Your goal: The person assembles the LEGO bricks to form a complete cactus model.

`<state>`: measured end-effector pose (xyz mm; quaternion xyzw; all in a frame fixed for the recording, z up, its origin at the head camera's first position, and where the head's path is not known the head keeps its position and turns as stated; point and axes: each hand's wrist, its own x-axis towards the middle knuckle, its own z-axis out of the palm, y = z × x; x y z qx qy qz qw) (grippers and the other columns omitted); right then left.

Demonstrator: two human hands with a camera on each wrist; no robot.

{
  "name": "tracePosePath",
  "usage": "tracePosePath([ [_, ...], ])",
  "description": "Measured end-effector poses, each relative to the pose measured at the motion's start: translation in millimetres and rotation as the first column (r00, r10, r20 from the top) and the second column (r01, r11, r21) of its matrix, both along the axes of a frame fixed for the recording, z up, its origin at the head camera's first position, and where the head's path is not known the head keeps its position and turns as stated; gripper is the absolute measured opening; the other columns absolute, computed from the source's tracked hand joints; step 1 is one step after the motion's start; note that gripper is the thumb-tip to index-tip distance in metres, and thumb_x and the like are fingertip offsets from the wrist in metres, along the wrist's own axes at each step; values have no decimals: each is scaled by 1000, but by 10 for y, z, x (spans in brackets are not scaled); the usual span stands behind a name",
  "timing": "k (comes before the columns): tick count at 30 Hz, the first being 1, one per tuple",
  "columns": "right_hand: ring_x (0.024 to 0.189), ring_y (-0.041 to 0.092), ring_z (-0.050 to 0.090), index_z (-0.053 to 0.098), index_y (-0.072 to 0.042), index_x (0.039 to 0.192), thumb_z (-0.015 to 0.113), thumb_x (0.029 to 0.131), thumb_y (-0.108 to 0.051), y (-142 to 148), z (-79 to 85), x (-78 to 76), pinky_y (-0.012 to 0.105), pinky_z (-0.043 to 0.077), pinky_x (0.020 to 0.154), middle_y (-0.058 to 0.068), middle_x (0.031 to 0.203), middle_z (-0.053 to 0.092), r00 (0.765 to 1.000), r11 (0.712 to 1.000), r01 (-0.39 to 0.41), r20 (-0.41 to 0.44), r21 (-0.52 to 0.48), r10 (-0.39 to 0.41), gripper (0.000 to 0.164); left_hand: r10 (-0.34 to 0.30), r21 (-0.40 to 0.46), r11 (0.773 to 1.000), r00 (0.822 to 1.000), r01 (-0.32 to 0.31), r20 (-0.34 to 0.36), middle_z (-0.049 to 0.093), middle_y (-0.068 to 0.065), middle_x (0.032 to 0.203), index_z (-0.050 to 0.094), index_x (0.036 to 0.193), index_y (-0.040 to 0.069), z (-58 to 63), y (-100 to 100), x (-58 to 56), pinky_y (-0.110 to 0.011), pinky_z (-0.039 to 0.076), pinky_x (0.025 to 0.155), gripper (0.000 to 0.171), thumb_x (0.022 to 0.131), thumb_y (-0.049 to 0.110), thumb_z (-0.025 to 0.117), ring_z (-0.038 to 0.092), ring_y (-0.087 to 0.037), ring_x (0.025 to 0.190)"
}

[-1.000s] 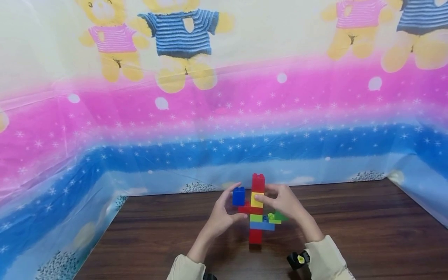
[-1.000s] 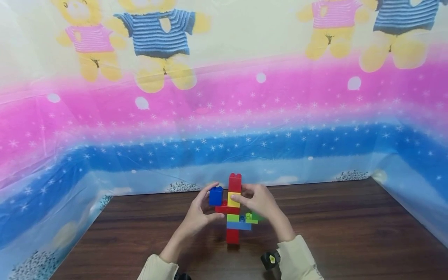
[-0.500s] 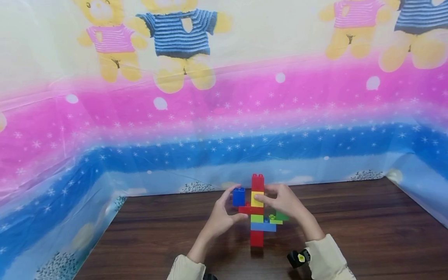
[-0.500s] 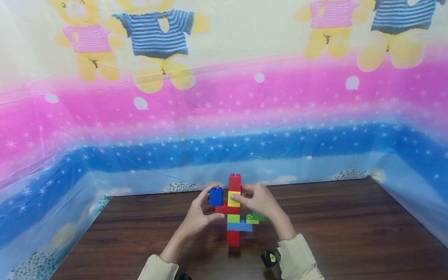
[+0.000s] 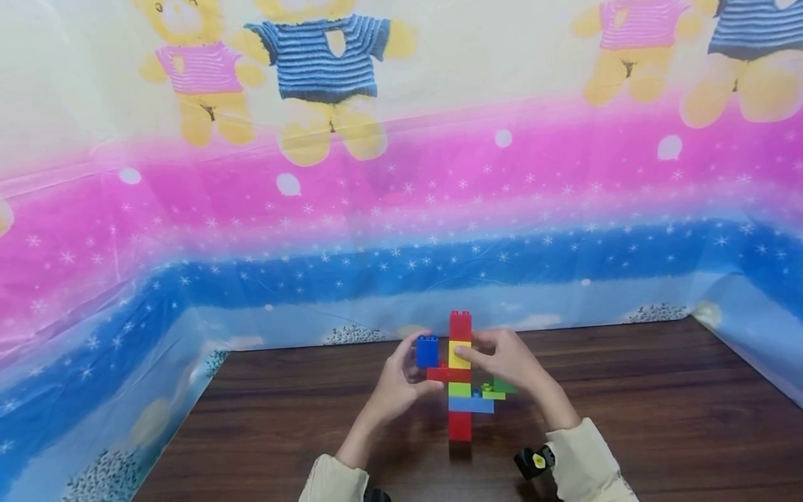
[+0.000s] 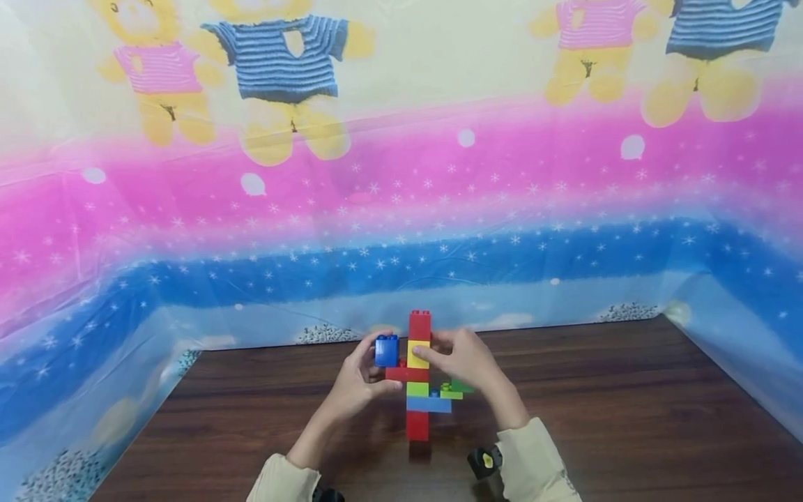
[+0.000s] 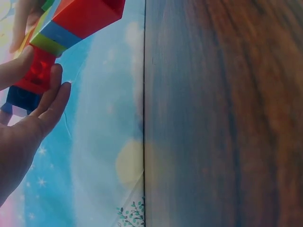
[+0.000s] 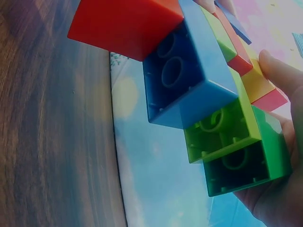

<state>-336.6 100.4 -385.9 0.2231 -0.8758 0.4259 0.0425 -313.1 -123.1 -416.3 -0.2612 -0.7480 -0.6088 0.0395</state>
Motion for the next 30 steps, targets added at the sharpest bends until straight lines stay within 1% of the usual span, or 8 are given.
tracePosePath([
  [4, 115, 31, 64, 62, -5, 130, 67, 89, -46, -5, 3, -7, 45, 57, 91, 14, 124, 68, 1000, 1000, 24, 1, 15, -24, 58, -2, 18, 1000, 1000, 2, 2, 54, -25, 129, 35, 145, 13, -7, -4, -23, -38, 58, 88, 72, 84, -1, 71, 63, -42, 113],
  [7, 112, 31, 65, 59, -4, 132, 65, 90, -45, -1, 1, -17, 45, 57, 90, 15, 125, 67, 999, 999, 18, -33, 35, -17, 59, 22, 37, 999, 1000, -22, 7, 52, -23, 133, 36, 144, 13, -15, -14, -37, -39, 58, 89, 70, 85, 0, 71, 61, -42, 116],
  [11, 120, 33, 61, 59, -5, 133, 63, 93, -41, 16, -5, -25, 51, 53, 96, 14, 131, 64, 997, 999, -12, -80, 39, 15, 54, 78, 65, 995, 996, -80, 39, 51, -19, 136, 38, 141, 14, -22, -35, -49, -41, 58, 90, 68, 84, 1, 72, 58, -39, 120],
  [14, 126, 35, 56, 57, -6, 135, 64, 93, -39, 39, -10, -29, 54, 49, 101, 15, 137, 60, 995, 998, -43, -87, 35, 46, 54, 125, 65, 989, 990, -129, 71, 52, -20, 134, 38, 141, 11, -25, -53, -58, -43, 58, 89, 68, 84, 1, 73, 58, -38, 118],
  [19, 125, 35, 55, 51, -8, 141, 68, 90, -37, 85, -21, -39, 51, 51, 99, 16, 143, 54, 996, 996, -83, -42, 19, 83, 61, 201, 64, 976, 975, -207, 96, 55, -26, 130, 37, 141, 4, -28, -99, -98, -44, 58, 87, 69, 83, -1, 73, 61, -40, 113],
  [22, 131, 38, 48, 47, -9, 142, 73, 85, -37, 100, -44, -47, 56, 47, 102, 16, 145, 50, 996, 996, -86, -14, 8, 86, 69, 235, 78, 967, 965, -244, 114, 55, -26, 131, 38, 140, 5, -41, -142, -127, -45, 58, 88, 68, 82, -1, 73, 60, -40, 116],
  [26, 139, 40, 38, 40, -10, 144, 80, 79, -38, 106, -106, -68, 64, 37, 107, 15, 149, 44, 995, 995, -98, 26, -5, 98, 81, 253, 94, 959, 956, -268, 146, 54, -26, 134, 37, 141, 6, -59, -199, -147, -45, 57, 90, 69, 83, 1, 73, 57, -39, 119],
  [30, 140, 40, 34, 30, -11, 147, 84, 75, -35, 76, -200, -88, 65, 35, 109, 17, 153, 35, 991, 993, -115, 70, -31, 117, 93, 258, 95, 957, 953, -275, 162, 52, -27, 136, 35, 143, 5, -51, -229, -149, -45, 57, 91, 71, 83, 1, 73, 56, -39, 121],
])
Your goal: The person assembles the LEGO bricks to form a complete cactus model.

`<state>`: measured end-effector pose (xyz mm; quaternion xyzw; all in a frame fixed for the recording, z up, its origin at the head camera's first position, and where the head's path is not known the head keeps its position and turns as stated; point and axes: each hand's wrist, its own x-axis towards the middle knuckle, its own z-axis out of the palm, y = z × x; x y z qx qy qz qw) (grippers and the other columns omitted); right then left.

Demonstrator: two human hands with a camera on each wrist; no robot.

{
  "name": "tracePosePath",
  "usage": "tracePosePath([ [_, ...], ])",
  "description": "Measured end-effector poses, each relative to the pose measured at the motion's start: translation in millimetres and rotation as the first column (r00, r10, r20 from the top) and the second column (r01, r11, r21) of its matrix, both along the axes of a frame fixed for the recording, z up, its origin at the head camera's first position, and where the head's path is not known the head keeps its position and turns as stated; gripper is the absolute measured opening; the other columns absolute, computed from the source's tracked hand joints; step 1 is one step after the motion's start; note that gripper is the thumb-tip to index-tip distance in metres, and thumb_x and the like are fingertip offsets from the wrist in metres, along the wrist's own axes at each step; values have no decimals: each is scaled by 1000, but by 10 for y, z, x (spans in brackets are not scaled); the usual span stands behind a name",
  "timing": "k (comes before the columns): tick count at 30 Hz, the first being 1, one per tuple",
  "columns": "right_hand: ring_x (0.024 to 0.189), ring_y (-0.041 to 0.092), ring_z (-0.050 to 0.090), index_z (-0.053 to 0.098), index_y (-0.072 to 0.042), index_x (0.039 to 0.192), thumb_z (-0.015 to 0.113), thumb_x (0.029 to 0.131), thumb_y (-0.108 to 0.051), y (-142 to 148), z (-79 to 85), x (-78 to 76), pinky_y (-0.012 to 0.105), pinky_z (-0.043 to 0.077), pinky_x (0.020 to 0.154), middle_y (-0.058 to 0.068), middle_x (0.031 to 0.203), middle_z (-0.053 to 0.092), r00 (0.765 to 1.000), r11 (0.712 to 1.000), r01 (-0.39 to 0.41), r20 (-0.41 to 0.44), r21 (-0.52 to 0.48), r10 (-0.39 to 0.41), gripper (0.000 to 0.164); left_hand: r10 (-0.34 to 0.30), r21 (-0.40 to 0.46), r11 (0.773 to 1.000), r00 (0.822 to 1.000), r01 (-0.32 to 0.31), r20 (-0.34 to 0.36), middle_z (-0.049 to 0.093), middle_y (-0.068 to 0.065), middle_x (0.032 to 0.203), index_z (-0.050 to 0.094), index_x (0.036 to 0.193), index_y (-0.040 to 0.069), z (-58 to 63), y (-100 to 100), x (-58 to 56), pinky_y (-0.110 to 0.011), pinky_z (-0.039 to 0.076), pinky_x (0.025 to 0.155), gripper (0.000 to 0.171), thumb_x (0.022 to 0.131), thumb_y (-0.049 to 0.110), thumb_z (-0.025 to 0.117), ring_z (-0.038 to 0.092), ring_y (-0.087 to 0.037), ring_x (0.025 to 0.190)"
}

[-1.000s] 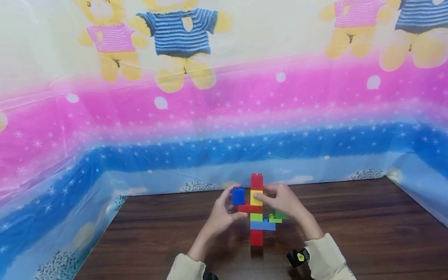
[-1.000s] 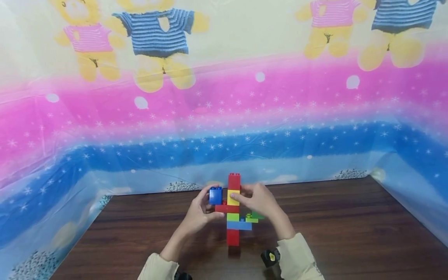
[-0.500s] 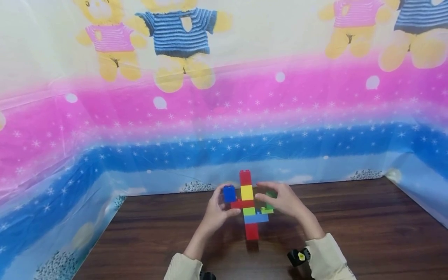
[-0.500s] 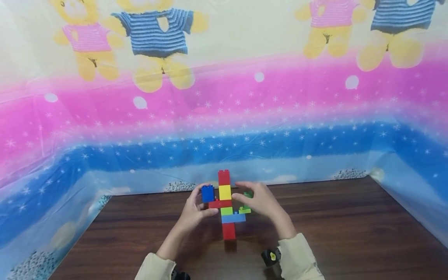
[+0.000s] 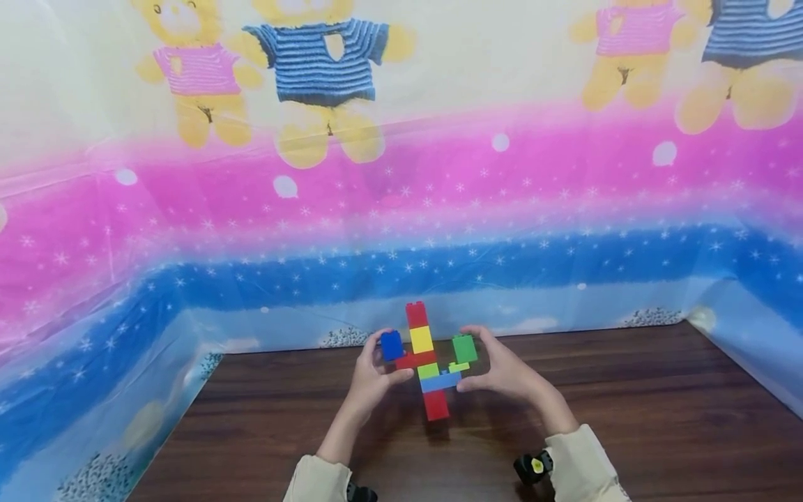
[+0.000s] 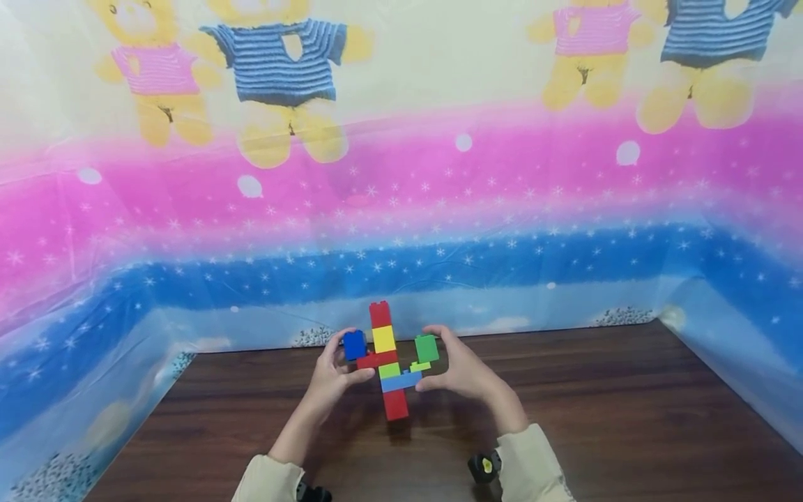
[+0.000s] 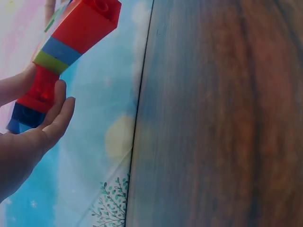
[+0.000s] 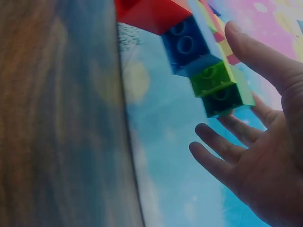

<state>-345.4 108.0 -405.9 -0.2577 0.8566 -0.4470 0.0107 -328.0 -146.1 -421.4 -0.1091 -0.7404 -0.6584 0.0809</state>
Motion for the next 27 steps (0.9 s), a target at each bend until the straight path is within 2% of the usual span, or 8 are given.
tracePosePath([
  [5, 142, 42, 31, 22, -10, 149, 87, 72, -27, -78, -96, -3, 65, 34, 109, 20, 155, 29, 1000, 1000, 6, -22, -12, -6, 103, 7, -1, 1000, 1000, -7, 13, 50, -26, 140, 35, 144, 6, 26, -14, 17, -46, 56, 93, 71, 84, 1, 72, 53, -41, 125],
  [10, 125, 34, 48, 27, -11, 148, 88, 71, -27, -98, -159, -4, 56, 47, 102, 16, 144, 43, 997, 998, 47, -65, -32, -49, 99, -3, 24, 1000, 999, 2, 33, 46, -25, 146, 34, 146, 7, 6, 25, 16, -46, 54, 97, 72, 84, 2, 72, 50, -41, 130],
  [12, 118, 29, 50, 31, -13, 147, 88, 71, -27, -74, -176, -2, 52, 51, 97, 14, 140, 47, 994, 997, 73, -81, -36, -75, 96, -19, 35, 999, 999, 17, 41, 43, -25, 149, 31, 149, 6, -12, 58, 9, -45, 54, 97, 76, 85, 3, 72, 51, -42, 128],
  [16, 117, 30, 50, 35, -14, 146, 87, 71, -30, 5, -214, 9, 53, 51, 96, 14, 141, 48, 990, 995, 96, -104, -39, -100, 93, -59, 35, 998, 997, 57, 48, 35, -28, 153, 19, 155, 4, -64, 116, -4, -44, 53, 97, 85, 87, 8, 71, 54, -44, 124],
  [20, 116, 31, 52, 36, -14, 144, 86, 71, -35, 44, -250, 32, 52, 52, 95, 17, 140, 48, 990, 994, 104, -95, -17, -105, 91, -119, -16, 993, 990, 120, 71, 34, -30, 152, 12, 156, 2, -78, 103, 0, -44, 51, 100, 87, 90, 11, 69, 53, -45, 126],
  [23, 114, 30, 53, 36, -13, 144, 86, 71, -37, 49, -288, 57, 52, 52, 94, 18, 136, 51, 991, 993, 118, -70, 5, -117, 91, -158, -86, 983, 984, 165, 88, 34, -32, 151, 10, 155, -1, -68, 54, 14, -46, 49, 102, 85, 92, 11, 66, 49, -46, 130],
  [27, 115, 28, 53, 36, -13, 144, 85, 71, -38, 38, -355, 97, 53, 51, 98, 17, 135, 52, 990, 990, 140, -17, 33, -139, 92, -179, -171, 965, 977, 196, 112, 36, -33, 149, 12, 153, -5, -66, -7, 28, -48, 50, 101, 82, 92, 10, 65, 47, -47, 131],
])
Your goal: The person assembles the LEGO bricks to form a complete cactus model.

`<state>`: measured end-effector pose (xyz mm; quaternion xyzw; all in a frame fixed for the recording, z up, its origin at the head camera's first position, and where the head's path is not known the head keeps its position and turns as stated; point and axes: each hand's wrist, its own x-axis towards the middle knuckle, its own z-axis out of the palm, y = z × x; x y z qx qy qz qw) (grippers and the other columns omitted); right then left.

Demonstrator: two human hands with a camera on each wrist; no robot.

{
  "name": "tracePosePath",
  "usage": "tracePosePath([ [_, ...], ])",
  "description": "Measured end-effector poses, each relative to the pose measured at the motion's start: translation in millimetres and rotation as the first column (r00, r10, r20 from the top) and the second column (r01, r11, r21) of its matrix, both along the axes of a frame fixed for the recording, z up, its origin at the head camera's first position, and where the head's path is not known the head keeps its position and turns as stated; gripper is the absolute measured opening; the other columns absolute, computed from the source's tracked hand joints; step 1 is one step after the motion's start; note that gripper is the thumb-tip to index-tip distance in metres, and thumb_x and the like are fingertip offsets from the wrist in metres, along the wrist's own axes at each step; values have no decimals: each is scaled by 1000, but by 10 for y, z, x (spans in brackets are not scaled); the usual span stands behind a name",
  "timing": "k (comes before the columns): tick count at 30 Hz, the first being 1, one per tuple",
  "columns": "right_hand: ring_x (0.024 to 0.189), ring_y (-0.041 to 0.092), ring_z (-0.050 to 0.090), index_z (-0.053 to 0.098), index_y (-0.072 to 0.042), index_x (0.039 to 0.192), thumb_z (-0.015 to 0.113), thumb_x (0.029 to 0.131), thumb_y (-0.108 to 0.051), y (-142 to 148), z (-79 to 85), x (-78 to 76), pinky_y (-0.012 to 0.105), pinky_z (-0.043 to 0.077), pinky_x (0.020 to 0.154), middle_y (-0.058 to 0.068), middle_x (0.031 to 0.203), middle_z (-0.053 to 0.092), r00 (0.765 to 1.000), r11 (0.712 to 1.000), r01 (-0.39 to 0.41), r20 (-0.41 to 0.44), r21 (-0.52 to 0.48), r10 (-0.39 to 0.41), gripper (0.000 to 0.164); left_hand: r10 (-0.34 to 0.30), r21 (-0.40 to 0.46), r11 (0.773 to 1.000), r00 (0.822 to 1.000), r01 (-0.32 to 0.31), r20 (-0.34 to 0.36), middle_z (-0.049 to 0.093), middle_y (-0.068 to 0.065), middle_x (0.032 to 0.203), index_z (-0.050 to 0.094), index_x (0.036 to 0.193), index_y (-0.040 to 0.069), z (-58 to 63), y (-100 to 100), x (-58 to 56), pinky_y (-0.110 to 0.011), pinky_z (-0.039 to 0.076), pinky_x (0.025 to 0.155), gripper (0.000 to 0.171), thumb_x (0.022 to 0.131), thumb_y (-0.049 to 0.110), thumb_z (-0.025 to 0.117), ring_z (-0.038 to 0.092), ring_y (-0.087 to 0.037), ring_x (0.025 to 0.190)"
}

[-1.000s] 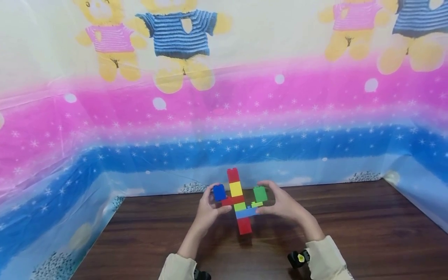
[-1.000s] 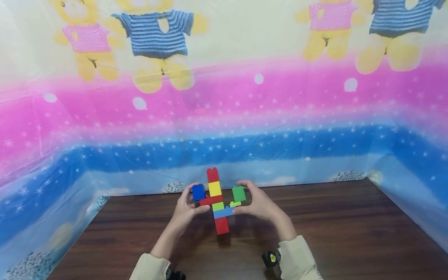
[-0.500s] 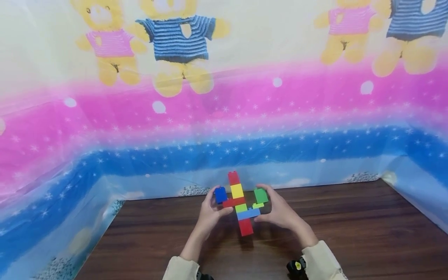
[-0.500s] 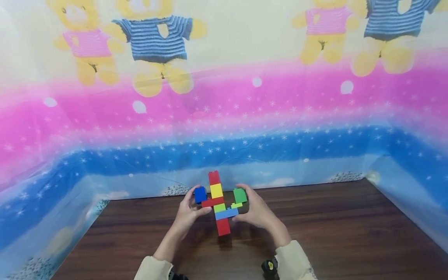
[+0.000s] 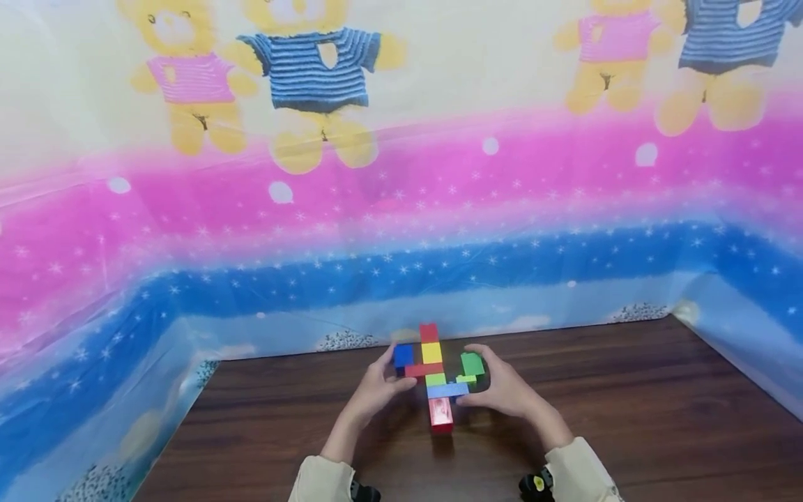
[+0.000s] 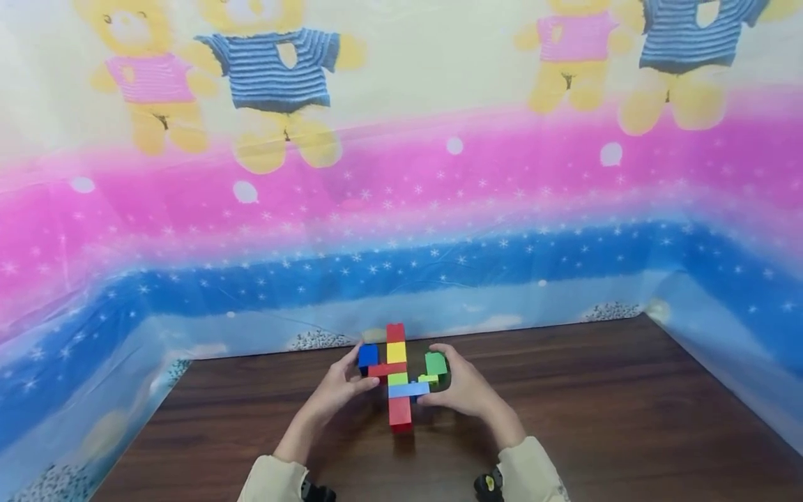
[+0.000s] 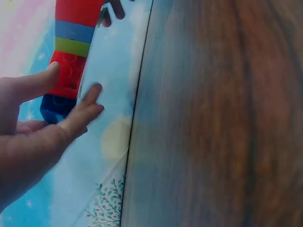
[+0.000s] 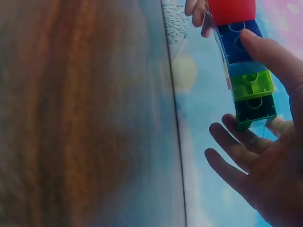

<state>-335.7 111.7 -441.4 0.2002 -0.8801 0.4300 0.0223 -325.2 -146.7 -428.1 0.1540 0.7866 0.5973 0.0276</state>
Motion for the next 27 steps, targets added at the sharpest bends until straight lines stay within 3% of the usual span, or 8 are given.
tracePosePath([
  [8, 113, 26, 55, 39, -10, 144, 83, 73, -41, -63, -87, 18, 55, 50, 98, 17, 135, 54, 996, 1000, 18, 91, 10, -19, 89, 33, -176, 984, 998, -24, 52, 36, -31, 150, 21, 153, -1, -18, -74, -19, -61, 37, 109, 78, 92, 18, 66, 34, -48, 139],
  [13, 111, 26, 56, 38, -8, 144, 83, 73, -39, -62, -106, 15, 53, 50, 96, 17, 133, 55, 994, 1000, 20, 112, 7, -21, 89, 51, -143, 989, 996, -40, 74, 36, -30, 151, 25, 152, -2, -57, -45, -71, -62, 33, 112, 75, 91, 15, 66, 33, -48, 141],
  [19, 102, 23, 56, 36, -2, 143, 85, 73, -30, 20, -144, 3, 44, 52, 86, 16, 121, 58, 991, 999, -6, 136, 37, 1, 90, 89, -51, 995, 984, -82, 155, 37, -30, 150, 27, 150, -5, -182, 75, -120, -62, 28, 115, 76, 87, 7, 69, 34, -46, 141],
  [27, 100, 23, 56, 37, 1, 142, 84, 75, -29, 41, -152, -37, 44, 52, 85, 18, 119, 58, 990, 997, 2, 141, 81, -14, 88, 128, -42, 992, 976, -122, 177, 35, -31, 152, 29, 150, -4, -237, 148, -167, -59, 29, 115, 75, 87, 5, 69, 33, -47, 141],
])
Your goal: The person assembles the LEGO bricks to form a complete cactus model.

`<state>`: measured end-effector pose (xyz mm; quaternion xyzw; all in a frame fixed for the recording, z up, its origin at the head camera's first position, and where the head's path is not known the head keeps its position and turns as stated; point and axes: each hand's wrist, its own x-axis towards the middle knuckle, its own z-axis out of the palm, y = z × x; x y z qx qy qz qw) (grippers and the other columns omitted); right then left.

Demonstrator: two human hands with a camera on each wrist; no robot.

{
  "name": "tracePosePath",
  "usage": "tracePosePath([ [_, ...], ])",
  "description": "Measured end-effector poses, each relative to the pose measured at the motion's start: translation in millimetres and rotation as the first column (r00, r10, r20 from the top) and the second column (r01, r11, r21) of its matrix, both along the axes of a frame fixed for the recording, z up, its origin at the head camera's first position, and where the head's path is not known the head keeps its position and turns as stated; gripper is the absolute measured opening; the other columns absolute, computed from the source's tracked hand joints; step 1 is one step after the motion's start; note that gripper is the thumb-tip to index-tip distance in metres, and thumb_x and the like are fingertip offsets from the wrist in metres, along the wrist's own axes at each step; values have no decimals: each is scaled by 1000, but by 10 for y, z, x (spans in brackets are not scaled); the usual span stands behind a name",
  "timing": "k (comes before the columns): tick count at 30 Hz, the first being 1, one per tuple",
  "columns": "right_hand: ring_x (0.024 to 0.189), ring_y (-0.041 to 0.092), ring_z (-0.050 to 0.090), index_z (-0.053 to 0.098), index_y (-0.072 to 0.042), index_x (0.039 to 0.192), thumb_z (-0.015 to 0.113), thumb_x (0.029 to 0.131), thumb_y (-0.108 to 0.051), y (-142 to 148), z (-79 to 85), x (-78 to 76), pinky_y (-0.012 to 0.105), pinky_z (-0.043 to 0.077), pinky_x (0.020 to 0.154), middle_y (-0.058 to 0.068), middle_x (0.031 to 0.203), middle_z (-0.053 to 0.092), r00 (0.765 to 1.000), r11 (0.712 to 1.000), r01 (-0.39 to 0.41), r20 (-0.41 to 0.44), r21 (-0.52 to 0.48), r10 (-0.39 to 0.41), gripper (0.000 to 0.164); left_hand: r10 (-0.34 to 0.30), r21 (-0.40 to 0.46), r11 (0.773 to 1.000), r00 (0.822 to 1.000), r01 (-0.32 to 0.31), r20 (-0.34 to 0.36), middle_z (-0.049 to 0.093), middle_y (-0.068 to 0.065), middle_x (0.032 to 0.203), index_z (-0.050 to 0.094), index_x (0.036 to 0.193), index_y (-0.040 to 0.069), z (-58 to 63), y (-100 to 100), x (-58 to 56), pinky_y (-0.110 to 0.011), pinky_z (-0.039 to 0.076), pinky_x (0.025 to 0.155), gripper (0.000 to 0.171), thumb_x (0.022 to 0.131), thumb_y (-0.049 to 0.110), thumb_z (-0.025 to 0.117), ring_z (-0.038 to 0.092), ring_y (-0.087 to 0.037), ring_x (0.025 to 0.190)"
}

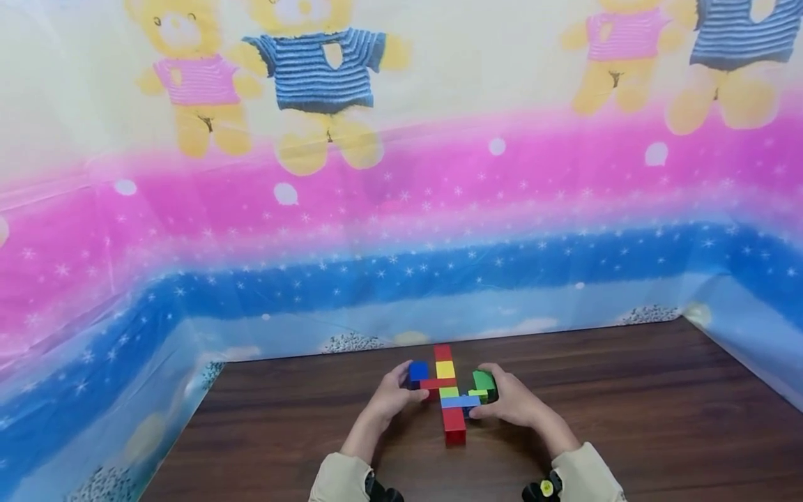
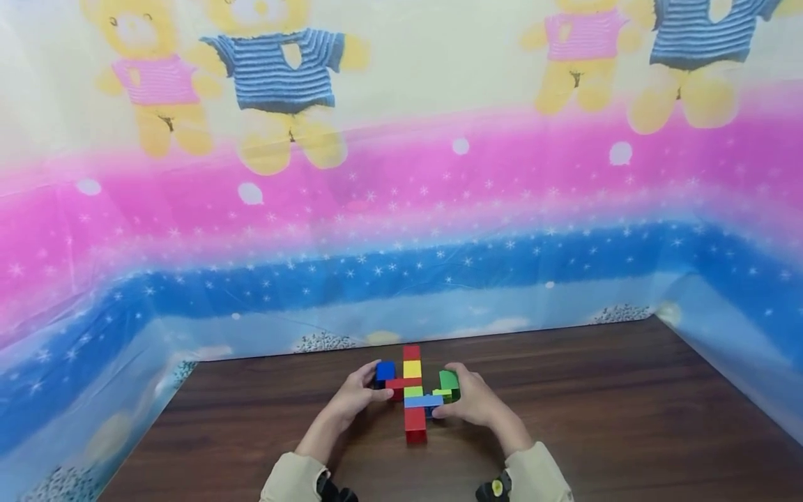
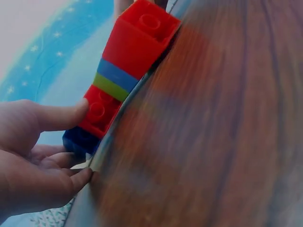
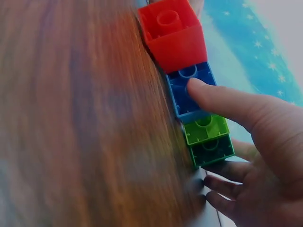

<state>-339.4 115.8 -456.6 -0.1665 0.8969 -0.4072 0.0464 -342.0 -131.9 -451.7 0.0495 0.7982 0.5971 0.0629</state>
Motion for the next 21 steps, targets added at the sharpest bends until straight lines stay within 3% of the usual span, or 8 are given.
tracePosePath([
  [8, 115, 32, 52, 36, 0, 144, 83, 76, -31, -26, -22, 47, 54, 48, 96, 22, 132, 51, 998, 998, 59, -4, 13, -59, 89, 1, -35, 999, 1000, -1, -21, 30, -29, 154, 28, 151, -1, 12, -36, -33, -57, 29, 116, 72, 91, 8, 66, 27, -47, 144],
  [21, 135, 47, 40, 26, 0, 151, 81, 79, -31, 17, 33, 57, 65, 38, 105, 29, 149, 38, 1000, 998, -26, -5, -58, 25, 95, -44, 21, 999, 999, 45, -24, 30, -28, 155, 28, 152, 2, 70, -179, 5, -56, 29, 117, 76, 89, 13, 69, 26, -44, 145],
])
